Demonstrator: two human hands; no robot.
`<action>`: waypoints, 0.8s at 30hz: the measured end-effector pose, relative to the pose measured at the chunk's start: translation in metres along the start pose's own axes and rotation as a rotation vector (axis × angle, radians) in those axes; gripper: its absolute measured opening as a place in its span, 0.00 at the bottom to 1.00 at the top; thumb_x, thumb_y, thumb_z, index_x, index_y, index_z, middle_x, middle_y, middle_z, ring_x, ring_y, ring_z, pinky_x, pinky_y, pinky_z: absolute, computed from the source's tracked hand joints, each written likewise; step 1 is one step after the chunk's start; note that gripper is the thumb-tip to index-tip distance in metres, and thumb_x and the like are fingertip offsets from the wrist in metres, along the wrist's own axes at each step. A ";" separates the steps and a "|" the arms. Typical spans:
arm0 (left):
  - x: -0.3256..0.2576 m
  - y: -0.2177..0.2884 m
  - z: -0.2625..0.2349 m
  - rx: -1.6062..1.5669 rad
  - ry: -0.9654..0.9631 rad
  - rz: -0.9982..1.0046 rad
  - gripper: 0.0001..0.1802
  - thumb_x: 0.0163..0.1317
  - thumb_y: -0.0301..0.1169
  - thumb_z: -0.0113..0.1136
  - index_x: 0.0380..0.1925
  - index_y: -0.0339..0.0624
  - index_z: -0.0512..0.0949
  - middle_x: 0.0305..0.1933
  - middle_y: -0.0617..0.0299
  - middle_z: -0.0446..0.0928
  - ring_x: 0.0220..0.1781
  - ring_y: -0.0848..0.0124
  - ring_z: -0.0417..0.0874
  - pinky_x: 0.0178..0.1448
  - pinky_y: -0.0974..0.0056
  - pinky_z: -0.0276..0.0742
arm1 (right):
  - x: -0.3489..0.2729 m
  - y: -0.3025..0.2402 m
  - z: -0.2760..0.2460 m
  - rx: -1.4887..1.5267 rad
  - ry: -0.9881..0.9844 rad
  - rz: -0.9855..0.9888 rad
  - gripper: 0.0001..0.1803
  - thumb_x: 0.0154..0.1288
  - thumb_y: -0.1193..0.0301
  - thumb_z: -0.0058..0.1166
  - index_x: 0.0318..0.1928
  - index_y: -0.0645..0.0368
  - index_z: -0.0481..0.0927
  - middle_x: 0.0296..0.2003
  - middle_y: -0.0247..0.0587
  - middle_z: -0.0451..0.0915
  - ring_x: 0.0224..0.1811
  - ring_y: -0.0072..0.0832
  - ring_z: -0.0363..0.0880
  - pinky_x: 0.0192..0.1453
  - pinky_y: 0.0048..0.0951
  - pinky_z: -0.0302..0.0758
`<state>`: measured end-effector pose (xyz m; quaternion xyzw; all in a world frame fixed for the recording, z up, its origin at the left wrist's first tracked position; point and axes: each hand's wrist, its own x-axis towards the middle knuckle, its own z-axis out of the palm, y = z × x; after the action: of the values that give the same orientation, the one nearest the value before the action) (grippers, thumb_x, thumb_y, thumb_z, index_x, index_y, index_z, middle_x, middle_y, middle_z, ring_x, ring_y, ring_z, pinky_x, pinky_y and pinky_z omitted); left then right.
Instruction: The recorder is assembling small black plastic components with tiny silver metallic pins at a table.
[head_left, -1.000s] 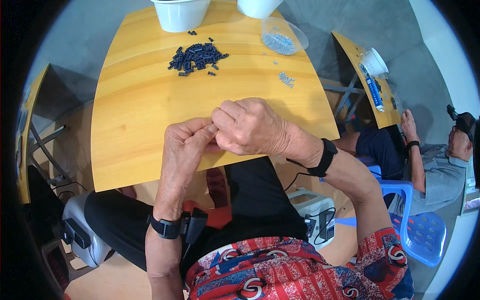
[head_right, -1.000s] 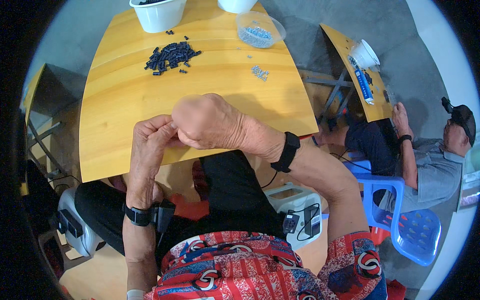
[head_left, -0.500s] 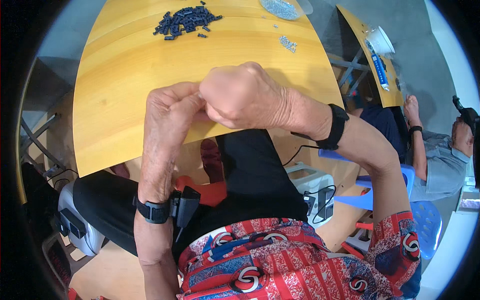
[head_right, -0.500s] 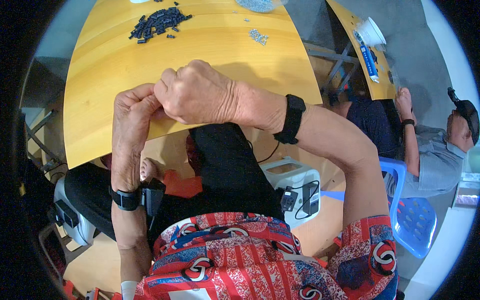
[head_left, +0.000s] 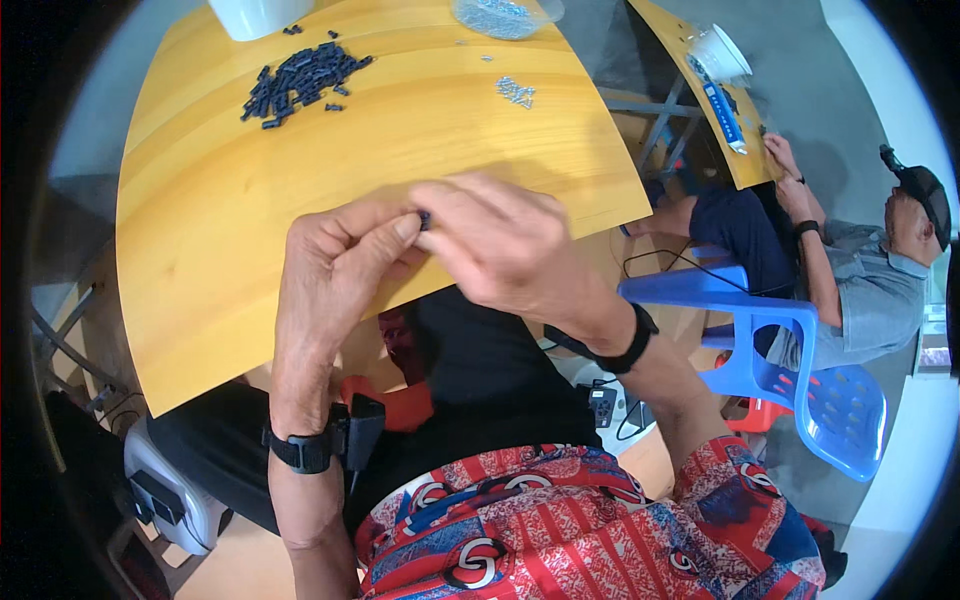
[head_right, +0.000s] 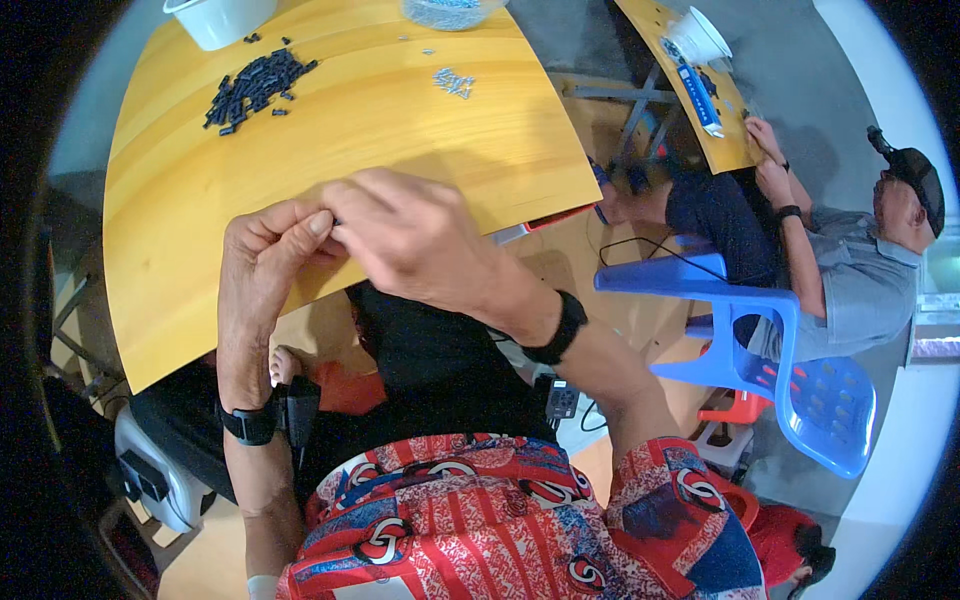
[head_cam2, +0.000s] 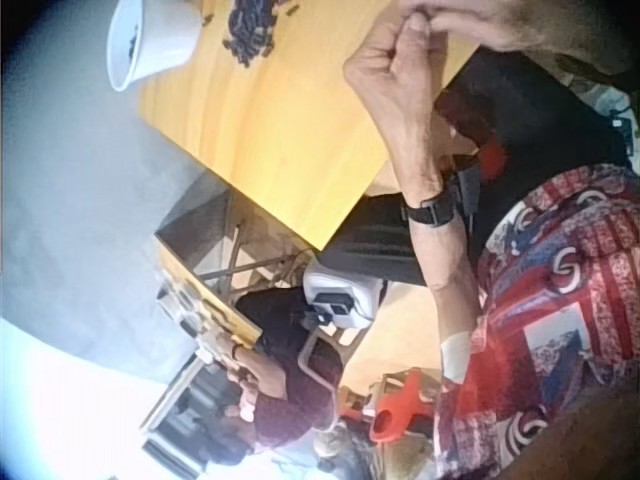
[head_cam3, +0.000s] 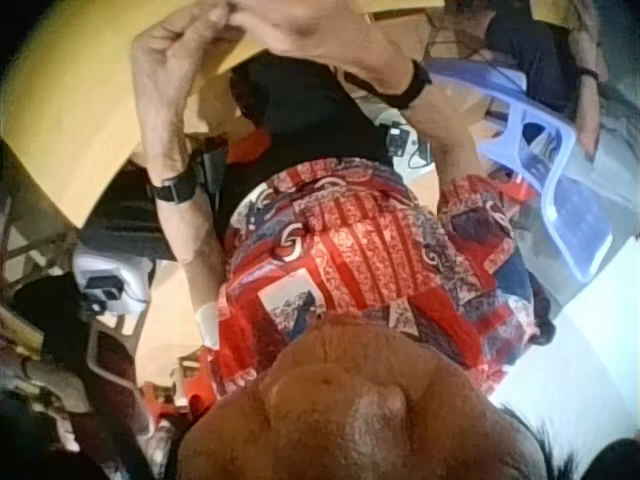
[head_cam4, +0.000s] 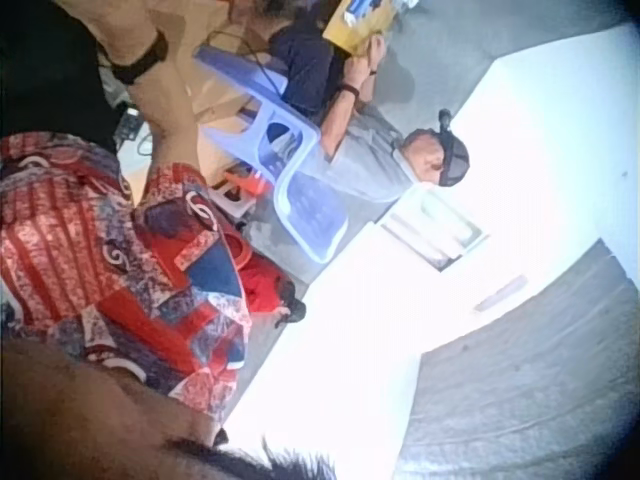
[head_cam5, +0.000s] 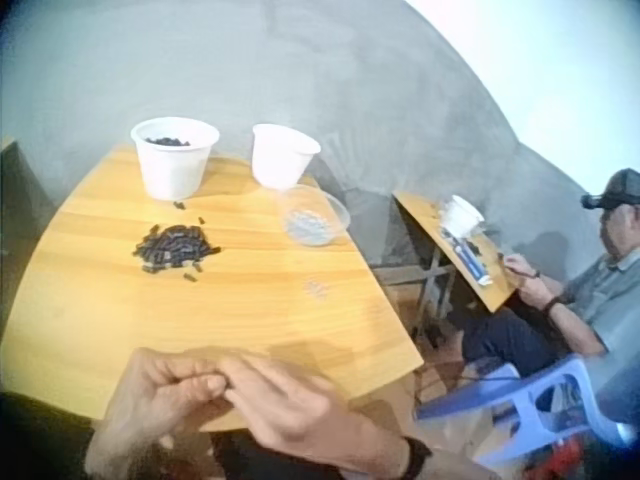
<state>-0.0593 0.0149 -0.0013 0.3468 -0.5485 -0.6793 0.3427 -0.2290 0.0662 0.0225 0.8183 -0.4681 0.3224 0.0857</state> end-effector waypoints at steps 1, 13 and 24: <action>-0.001 0.001 0.000 0.009 0.007 -0.016 0.11 0.60 0.31 0.61 0.36 0.33 0.82 0.27 0.61 0.81 0.28 0.77 0.80 0.35 0.73 0.76 | -0.008 0.000 -0.012 -0.048 0.043 0.056 0.13 0.51 0.79 0.58 0.40 0.65 0.79 0.33 0.43 0.79 0.30 0.31 0.80 0.35 0.25 0.78; 0.007 0.001 -0.004 -0.029 0.079 0.026 0.09 0.61 0.28 0.60 0.37 0.33 0.82 0.29 0.57 0.82 0.29 0.74 0.82 0.36 0.71 0.79 | -0.158 0.201 -0.086 0.152 0.259 1.083 0.17 0.62 0.76 0.49 0.52 0.65 0.76 0.37 0.45 0.82 0.33 0.27 0.81 0.37 0.26 0.76; 0.003 -0.006 -0.006 -0.132 0.061 0.030 0.08 0.61 0.24 0.58 0.37 0.32 0.81 0.28 0.59 0.81 0.30 0.76 0.81 0.35 0.72 0.79 | -0.194 0.261 -0.064 -0.137 0.024 1.059 0.19 0.64 0.70 0.51 0.54 0.66 0.74 0.48 0.46 0.79 0.44 0.30 0.80 0.48 0.26 0.75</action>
<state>-0.0563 0.0106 -0.0081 0.3357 -0.4970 -0.6978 0.3916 -0.5405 0.0897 -0.0880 0.4589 -0.8359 0.2997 -0.0302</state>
